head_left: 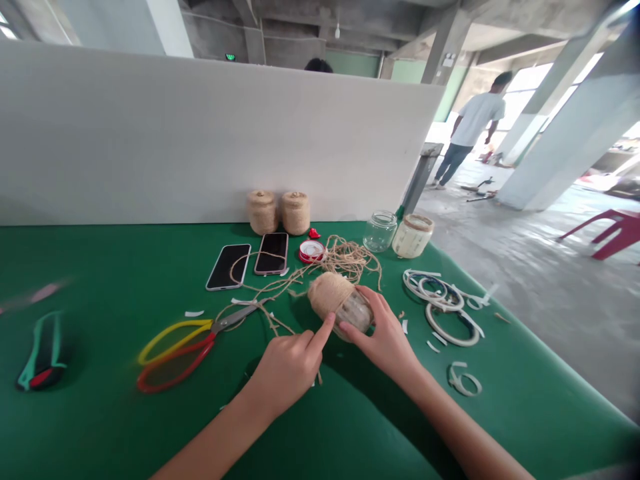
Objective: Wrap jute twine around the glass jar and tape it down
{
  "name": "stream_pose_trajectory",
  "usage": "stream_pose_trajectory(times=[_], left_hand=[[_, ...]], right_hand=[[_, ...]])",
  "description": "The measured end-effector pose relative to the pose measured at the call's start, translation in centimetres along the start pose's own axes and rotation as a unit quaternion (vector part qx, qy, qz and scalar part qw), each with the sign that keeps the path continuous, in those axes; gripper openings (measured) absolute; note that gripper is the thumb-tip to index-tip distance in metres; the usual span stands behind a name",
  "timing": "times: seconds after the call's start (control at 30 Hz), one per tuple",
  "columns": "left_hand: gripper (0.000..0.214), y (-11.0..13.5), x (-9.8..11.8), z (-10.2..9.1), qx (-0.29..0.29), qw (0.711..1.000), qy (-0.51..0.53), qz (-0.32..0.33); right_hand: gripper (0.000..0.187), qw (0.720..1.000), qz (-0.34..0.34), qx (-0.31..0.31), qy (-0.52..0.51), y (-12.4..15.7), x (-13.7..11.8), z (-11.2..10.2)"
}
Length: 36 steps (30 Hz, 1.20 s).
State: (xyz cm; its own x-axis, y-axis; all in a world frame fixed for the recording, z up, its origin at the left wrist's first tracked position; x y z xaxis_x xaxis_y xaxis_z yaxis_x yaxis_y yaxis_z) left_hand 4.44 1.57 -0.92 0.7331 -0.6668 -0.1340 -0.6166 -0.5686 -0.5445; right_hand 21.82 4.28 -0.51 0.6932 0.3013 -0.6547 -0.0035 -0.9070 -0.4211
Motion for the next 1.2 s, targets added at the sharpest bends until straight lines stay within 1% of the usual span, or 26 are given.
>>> stream_pose_trajectory(times=[0.13, 0.3, 0.4, 0.6, 0.7, 0.83, 0.9, 0.97, 1.07, 1.13, 1.2], left_hand=[[0.049, 0.1, -0.3, 0.0, -0.003, 1.0, -0.017, -0.005], [0.048, -0.2, -0.9, -0.8, 0.042, 0.999, 0.006, 0.002], [0.048, -0.2, -1.1, -1.0, 0.052, 0.999, -0.001, 0.002], [0.047, -0.1, -0.8, -0.4, 0.024, 0.999, -0.026, 0.006], [0.047, -0.2, -0.6, -0.2, 0.015, 0.999, -0.035, 0.006], [0.048, -0.3, -0.5, -0.1, 0.018, 0.999, -0.035, 0.005], [0.047, -0.2, -0.4, -0.1, 0.016, 0.999, -0.029, 0.005], [0.047, -0.1, -0.1, 0.0, 0.012, 1.0, -0.022, 0.006], [0.047, 0.1, 0.2, 0.1, 0.007, 1.0, -0.019, 0.008], [0.046, 0.2, 0.2, 0.1, 0.005, 1.0, -0.018, 0.008], [0.045, 0.2, 0.2, 0.1, 0.007, 1.0, -0.015, 0.009]], right_hand=[[0.057, 1.0, 0.005, 0.0, -0.014, -0.1, 0.4, 0.1], [0.057, 1.0, 0.013, -0.001, -0.014, 0.0, 0.4, 0.1], [0.057, 1.0, 0.016, 0.0, -0.011, 0.0, 0.5, 0.1], [0.057, 1.0, 0.025, 0.002, -0.017, -0.1, 0.6, 0.2], [0.059, 0.998, 0.046, 0.0, -0.036, -0.1, 0.7, 0.3], [0.056, 0.992, 0.091, -0.03, -0.086, 0.2, 1.0, 0.7], [0.053, 0.992, 0.085, -0.038, -0.09, 0.3, 0.9, 0.8], [0.05, 0.995, 0.062, -0.038, -0.066, 0.5, 0.6, 0.7], [0.051, 0.999, 0.027, -0.041, 0.002, 0.6, 0.1, 0.5], [0.059, 0.998, 0.013, -0.032, 0.055, 0.7, -0.1, 0.3], [0.072, 0.995, -0.002, -0.005, 0.099, 0.8, -0.2, 0.2]])
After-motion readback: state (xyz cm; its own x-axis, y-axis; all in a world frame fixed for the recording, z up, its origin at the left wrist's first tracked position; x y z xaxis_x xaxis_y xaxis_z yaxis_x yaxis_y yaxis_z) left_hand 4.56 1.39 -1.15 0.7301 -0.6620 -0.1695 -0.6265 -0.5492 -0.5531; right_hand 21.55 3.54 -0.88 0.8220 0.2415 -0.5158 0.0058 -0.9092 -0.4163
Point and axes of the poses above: each hand's wrist, its own y-axis away from the middle knuckle, its own z-axis out of the palm, x = y × z, the point moved 3 cm from there along -y, towards the middle knuckle, and after that the axes turned 7 degrees about x, right-handed, at the moved point
